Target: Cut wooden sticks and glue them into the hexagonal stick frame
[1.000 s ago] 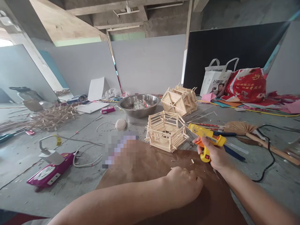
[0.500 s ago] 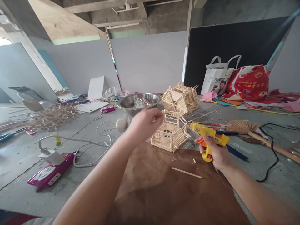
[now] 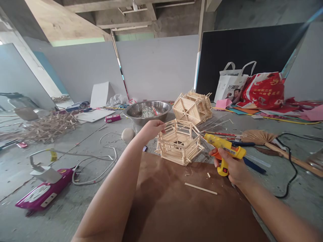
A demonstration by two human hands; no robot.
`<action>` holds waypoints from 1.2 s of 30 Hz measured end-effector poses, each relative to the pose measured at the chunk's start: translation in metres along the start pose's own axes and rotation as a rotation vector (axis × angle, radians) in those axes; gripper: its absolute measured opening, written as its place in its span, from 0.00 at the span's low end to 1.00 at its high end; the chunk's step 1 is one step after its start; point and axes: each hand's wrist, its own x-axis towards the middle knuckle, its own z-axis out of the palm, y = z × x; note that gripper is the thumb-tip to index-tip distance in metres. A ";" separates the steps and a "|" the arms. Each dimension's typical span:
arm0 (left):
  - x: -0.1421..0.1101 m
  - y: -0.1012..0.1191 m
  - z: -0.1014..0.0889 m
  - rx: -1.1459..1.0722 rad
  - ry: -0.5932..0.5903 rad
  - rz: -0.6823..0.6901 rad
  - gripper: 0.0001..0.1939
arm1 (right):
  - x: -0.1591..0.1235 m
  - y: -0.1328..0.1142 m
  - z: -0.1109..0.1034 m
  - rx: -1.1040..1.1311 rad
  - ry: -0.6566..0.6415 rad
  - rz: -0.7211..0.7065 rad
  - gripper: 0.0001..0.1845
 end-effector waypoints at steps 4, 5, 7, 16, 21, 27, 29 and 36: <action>0.001 -0.004 0.000 -0.052 -0.015 0.002 0.12 | -0.001 0.001 0.001 0.000 -0.003 0.011 0.13; 0.001 -0.004 0.001 -0.053 -0.035 -0.001 0.12 | -0.001 0.001 0.001 -0.004 -0.002 0.012 0.13; 0.002 -0.005 0.003 -0.055 -0.076 -0.013 0.12 | -0.002 0.001 0.001 -0.013 0.002 0.009 0.13; 0.005 -0.011 0.006 -0.124 -0.168 -0.065 0.14 | -0.001 0.004 0.000 -0.001 0.014 0.007 0.13; 0.006 -0.014 0.005 -0.121 -0.187 -0.059 0.14 | 0.000 0.006 -0.001 0.007 0.031 0.000 0.13; 0.007 -0.017 0.003 -0.139 -0.217 -0.040 0.15 | 0.000 0.007 -0.003 0.005 0.018 -0.010 0.13; 0.008 -0.017 0.003 -0.154 -0.225 -0.039 0.16 | 0.000 0.007 -0.003 -0.004 0.011 -0.007 0.13; 0.006 -0.015 0.002 -0.191 -0.240 -0.052 0.14 | -0.001 0.006 -0.002 0.004 0.017 0.010 0.13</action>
